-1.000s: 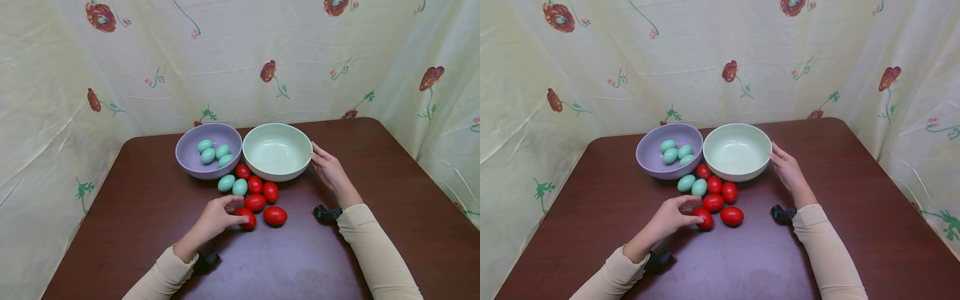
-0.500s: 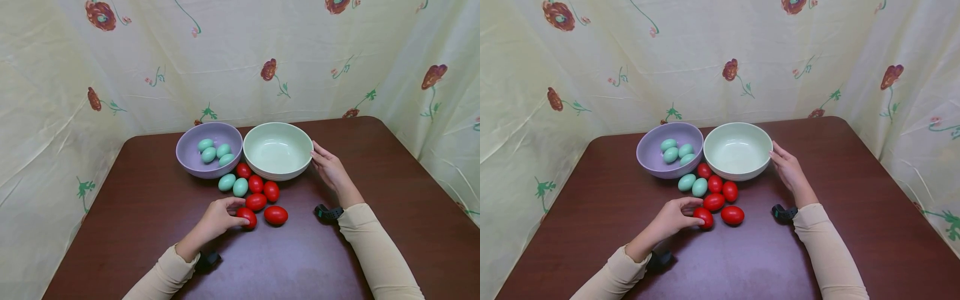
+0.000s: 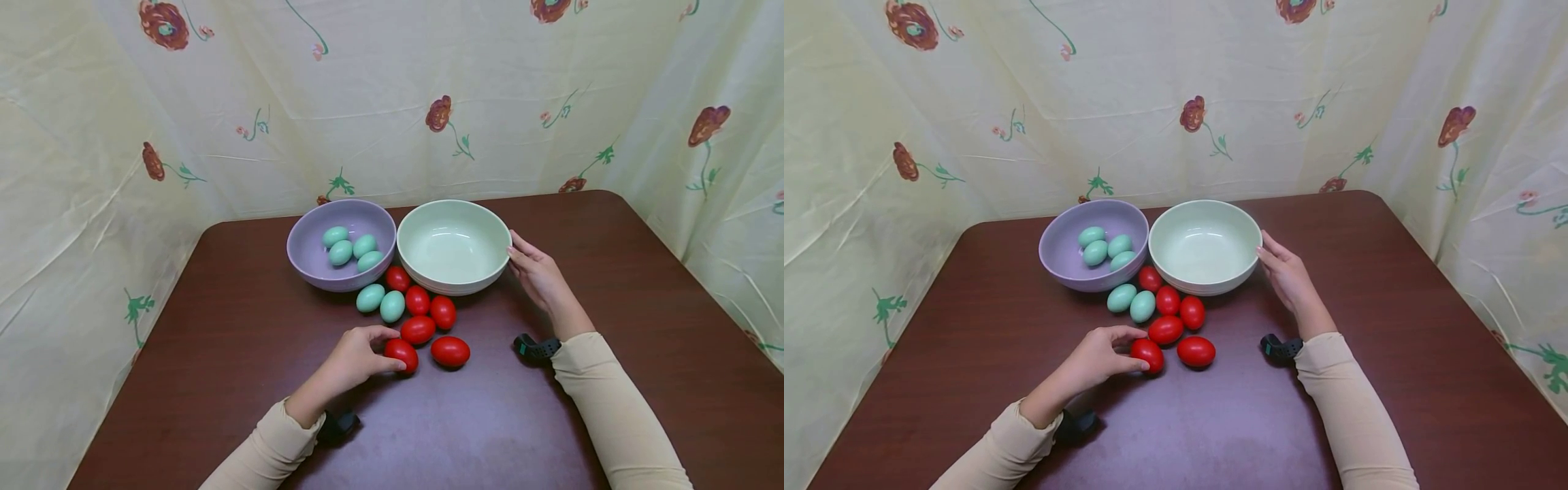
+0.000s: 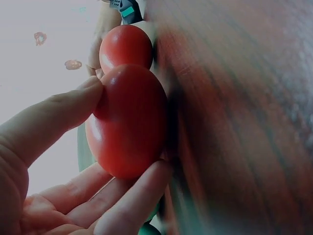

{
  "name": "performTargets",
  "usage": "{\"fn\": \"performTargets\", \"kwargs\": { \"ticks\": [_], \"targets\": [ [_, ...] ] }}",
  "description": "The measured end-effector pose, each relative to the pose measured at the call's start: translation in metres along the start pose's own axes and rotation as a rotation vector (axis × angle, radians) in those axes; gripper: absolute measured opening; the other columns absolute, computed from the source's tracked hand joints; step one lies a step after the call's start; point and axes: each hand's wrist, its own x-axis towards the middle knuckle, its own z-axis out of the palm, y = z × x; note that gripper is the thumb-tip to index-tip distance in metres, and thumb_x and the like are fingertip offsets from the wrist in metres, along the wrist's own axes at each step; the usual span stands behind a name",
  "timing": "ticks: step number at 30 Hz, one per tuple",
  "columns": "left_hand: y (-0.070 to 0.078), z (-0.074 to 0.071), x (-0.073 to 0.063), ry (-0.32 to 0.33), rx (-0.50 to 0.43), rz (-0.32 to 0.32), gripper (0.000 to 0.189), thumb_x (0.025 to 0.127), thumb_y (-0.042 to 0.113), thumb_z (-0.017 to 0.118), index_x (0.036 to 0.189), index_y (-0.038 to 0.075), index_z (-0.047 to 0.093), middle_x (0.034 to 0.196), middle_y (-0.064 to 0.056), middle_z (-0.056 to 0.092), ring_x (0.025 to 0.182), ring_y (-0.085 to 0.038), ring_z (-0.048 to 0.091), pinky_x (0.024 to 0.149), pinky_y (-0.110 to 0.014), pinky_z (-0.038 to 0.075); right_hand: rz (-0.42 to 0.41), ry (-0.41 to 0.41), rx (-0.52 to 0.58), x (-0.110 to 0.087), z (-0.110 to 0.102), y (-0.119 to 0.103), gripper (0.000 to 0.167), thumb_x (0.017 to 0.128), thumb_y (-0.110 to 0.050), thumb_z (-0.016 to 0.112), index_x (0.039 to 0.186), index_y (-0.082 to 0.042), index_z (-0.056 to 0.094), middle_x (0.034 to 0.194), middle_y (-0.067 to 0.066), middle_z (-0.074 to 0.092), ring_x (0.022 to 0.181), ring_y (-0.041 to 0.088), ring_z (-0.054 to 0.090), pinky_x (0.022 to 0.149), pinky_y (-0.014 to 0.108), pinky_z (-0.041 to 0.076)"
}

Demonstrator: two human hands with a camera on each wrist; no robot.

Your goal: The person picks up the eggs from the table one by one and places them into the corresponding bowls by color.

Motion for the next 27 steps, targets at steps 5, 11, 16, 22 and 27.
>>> {"fn": "performTargets", "kwargs": {
  "ticks": [5,11,16,22,27],
  "targets": [
    [-0.001,-0.001,0.0,-0.003,-0.005,-0.003,0.039,0.075,0.022,0.086,0.11,0.01,0.073,0.103,-0.003,0.074,0.093,-0.016,0.066,0.08,-0.027,0.053,0.001,0.002,0.002,0.0,0.0,0.0,0.07,0.103,-0.018,0.052,0.158,-0.004,0.011,0.167,0.005,0.004,0.155,0.018,0.007,0.124,0.033,0.01],
    [-0.002,-0.003,0.0,-0.007,-0.006,0.002,0.036,0.075,0.021,0.086,0.107,0.01,0.074,0.096,-0.001,0.074,0.086,-0.013,0.065,0.072,-0.024,0.052,0.005,0.003,-0.005,0.0,0.0,0.0,0.069,0.103,-0.018,0.051,0.158,-0.005,0.011,0.167,0.005,0.004,0.155,0.019,0.008,0.123,0.033,0.011],
    [0.0,-0.006,-0.002,-0.004,-0.024,-0.013,0.036,0.074,0.021,0.087,0.106,0.012,0.074,0.095,-0.001,0.073,0.085,-0.014,0.064,0.071,-0.026,0.052,0.003,0.001,0.003,0.001,0.001,0.0,0.068,0.103,-0.017,0.051,0.158,-0.005,0.011,0.167,0.005,0.004,0.155,0.018,0.007,0.123,0.032,0.011],
    [0.002,-0.011,-0.003,0.013,-0.058,-0.034,0.037,0.075,0.02,0.087,0.108,0.011,0.074,0.1,-0.002,0.073,0.089,-0.016,0.065,0.071,-0.026,0.054,0.001,-0.005,-0.004,0.001,0.003,-0.001,0.069,0.103,-0.018,0.052,0.158,-0.006,0.011,0.168,0.004,0.004,0.155,0.018,0.008,0.123,0.033,0.011],
    [0.005,-0.013,0.001,0.013,-0.114,-0.045,0.04,0.075,0.022,0.086,0.111,0.012,0.073,0.106,-0.004,0.073,0.096,-0.019,0.07,0.073,-0.025,0.056,0.004,-0.001,-0.011,-0.002,0.0,-0.001,0.069,0.103,-0.019,0.051,0.158,-0.006,0.011,0.168,0.003,0.004,0.155,0.018,0.007,0.124,0.034,0.01]
  ]
}}
